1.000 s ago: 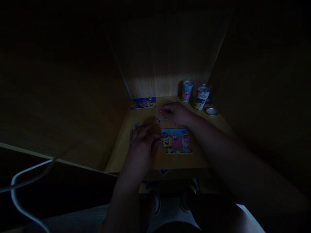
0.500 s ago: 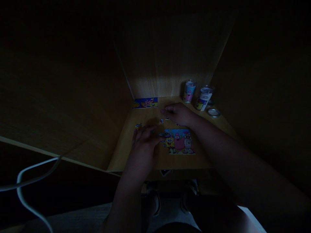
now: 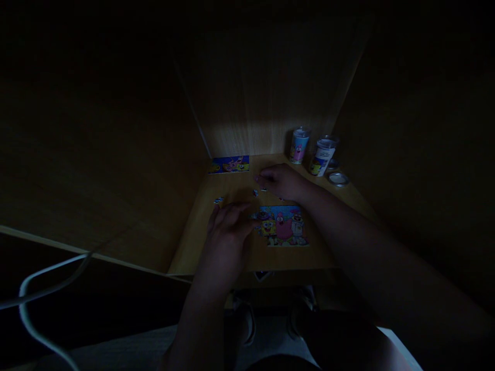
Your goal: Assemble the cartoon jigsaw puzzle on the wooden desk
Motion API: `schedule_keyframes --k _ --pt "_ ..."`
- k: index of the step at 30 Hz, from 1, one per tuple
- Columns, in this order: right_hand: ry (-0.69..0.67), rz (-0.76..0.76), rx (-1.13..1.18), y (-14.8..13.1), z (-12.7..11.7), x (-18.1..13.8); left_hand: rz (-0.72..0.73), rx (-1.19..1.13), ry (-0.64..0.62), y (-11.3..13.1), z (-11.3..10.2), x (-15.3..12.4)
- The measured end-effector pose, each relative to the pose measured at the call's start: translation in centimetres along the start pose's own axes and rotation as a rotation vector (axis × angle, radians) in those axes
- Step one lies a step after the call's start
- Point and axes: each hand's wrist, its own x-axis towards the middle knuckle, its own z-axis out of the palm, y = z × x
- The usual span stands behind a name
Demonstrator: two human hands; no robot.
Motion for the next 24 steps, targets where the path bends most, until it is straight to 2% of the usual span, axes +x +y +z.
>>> schedule_keyframes --k 16,24 --pt "-0.015 0.013 -0.013 -0.21 -0.13 -0.06 0.006 0.066 -0.037 0.04 0.36 -0.08" --pt "-0.015 0.006 -0.025 -0.04 -0.13 0.03 0.014 0.004 -0.044 0.19 0.34 0.09"
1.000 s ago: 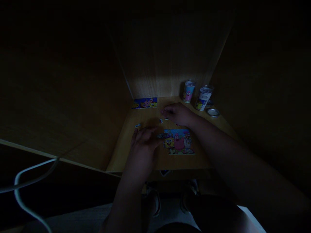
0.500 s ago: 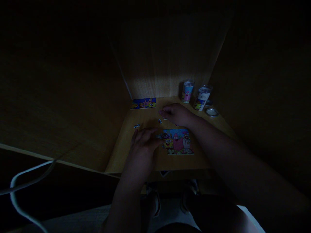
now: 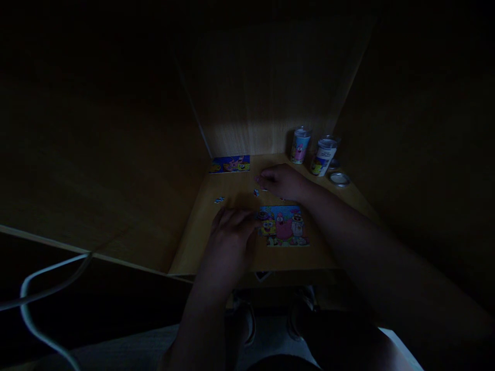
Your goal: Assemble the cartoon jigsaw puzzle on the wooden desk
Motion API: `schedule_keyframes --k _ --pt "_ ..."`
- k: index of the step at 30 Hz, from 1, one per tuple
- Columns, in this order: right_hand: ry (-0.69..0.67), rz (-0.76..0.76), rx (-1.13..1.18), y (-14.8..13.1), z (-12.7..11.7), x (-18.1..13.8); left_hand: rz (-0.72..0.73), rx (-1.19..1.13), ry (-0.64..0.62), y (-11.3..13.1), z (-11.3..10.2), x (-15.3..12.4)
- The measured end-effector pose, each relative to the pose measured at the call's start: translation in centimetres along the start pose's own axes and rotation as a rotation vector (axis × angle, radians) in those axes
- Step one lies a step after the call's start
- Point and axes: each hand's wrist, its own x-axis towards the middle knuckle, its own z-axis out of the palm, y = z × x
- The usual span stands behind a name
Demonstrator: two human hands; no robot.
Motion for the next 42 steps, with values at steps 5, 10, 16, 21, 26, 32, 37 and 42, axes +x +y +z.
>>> schedule_keyframes --k 5,10,16,21,26,32,37,42 --pt "-0.042 0.042 -0.023 -0.2 -0.8 -0.4 -0.012 -0.035 -0.035 -0.1 0.1 0.0" --pt "-0.077 0.092 -0.068 -0.6 -1.4 -0.7 -0.035 -0.025 -0.043 -0.3 0.3 0.0" --pt "-0.088 0.045 -0.101 -0.4 -1.1 -0.6 -0.016 -0.056 -0.033 -0.1 0.2 0.1" --pt "-0.105 0.023 -0.107 -0.2 -0.9 -0.5 -0.017 -0.044 -0.028 0.1 0.0 0.1" --pt "-0.139 0.032 -0.115 -0.2 -0.8 -0.5 0.014 -0.036 -0.012 0.0 0.1 0.2" --pt "-0.154 0.049 -0.133 -0.2 -0.8 -0.5 0.001 -0.051 -0.011 0.1 0.1 0.2" --pt "-0.148 0.047 -0.143 0.0 -0.6 -0.5 -0.007 -0.066 0.002 0.0 0.2 0.2" --pt "-0.148 0.043 -0.134 0.1 -0.5 -0.5 -0.017 -0.087 -0.011 -0.1 0.4 0.1"
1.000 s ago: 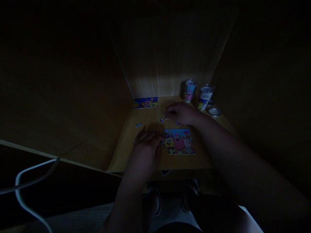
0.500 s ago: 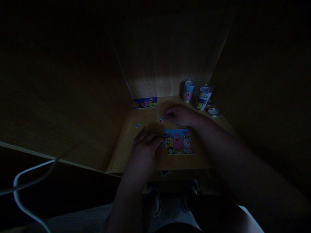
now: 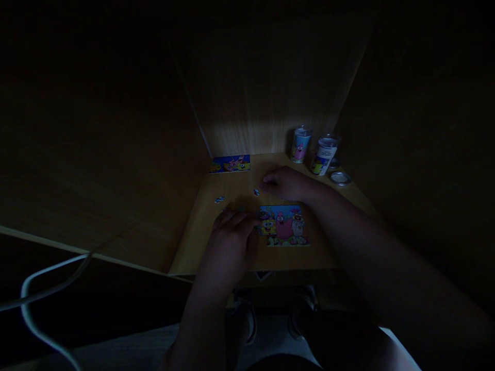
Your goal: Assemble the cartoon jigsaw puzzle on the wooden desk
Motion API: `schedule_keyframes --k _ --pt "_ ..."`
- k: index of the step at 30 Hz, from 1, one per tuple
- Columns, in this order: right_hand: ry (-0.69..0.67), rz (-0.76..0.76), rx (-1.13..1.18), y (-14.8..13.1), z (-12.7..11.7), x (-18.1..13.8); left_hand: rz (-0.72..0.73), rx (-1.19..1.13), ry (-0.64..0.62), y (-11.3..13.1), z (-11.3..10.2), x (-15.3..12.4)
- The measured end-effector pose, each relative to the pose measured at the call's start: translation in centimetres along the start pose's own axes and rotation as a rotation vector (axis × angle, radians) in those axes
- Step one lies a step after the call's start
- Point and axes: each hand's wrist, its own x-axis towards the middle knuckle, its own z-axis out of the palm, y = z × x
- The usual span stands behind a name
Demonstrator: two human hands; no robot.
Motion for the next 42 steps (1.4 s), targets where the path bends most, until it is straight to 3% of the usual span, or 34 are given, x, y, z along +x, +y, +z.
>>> schedule_keyframes --k 11,19,42 --pt "-0.012 -0.002 -0.027 -0.59 -0.58 -0.2 -0.004 0.005 -0.009 0.47 -0.37 0.15" --pt "-0.114 0.032 0.004 -0.47 -0.66 -0.36 -0.022 0.002 -0.029 0.53 -0.41 0.2" --pt "-0.112 0.038 -0.02 0.03 -0.12 -0.07 -0.004 -0.018 -0.017 0.82 -0.47 0.35"
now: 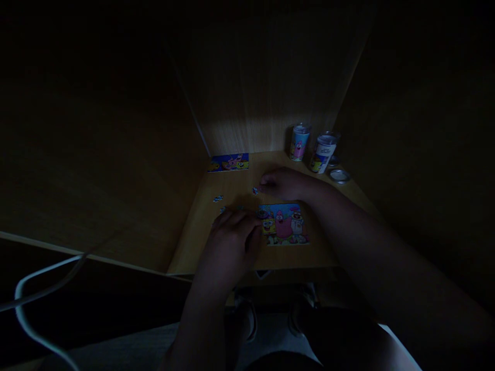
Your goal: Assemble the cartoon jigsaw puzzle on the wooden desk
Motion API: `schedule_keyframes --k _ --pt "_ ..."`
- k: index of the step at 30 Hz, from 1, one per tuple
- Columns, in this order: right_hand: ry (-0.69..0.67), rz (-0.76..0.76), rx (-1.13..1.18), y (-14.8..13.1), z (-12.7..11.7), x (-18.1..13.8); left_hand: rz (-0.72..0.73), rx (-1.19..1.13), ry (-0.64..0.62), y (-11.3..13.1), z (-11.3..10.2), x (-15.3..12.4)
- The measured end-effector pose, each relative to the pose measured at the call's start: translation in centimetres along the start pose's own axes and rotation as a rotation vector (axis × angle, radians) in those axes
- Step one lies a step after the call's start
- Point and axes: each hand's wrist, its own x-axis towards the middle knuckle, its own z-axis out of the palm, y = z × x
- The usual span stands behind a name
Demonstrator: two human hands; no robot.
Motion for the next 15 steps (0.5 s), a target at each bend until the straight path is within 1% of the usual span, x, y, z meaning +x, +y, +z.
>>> schedule_keyframes --k 6,15 --pt "0.007 -0.008 -0.002 0.22 0.11 0.09 -0.008 -0.005 -0.017 0.02 0.07 -0.03" --pt "0.002 0.011 0.007 -0.22 -0.14 -0.05 0.004 -0.005 -0.001 0.16 -0.09 0.06"
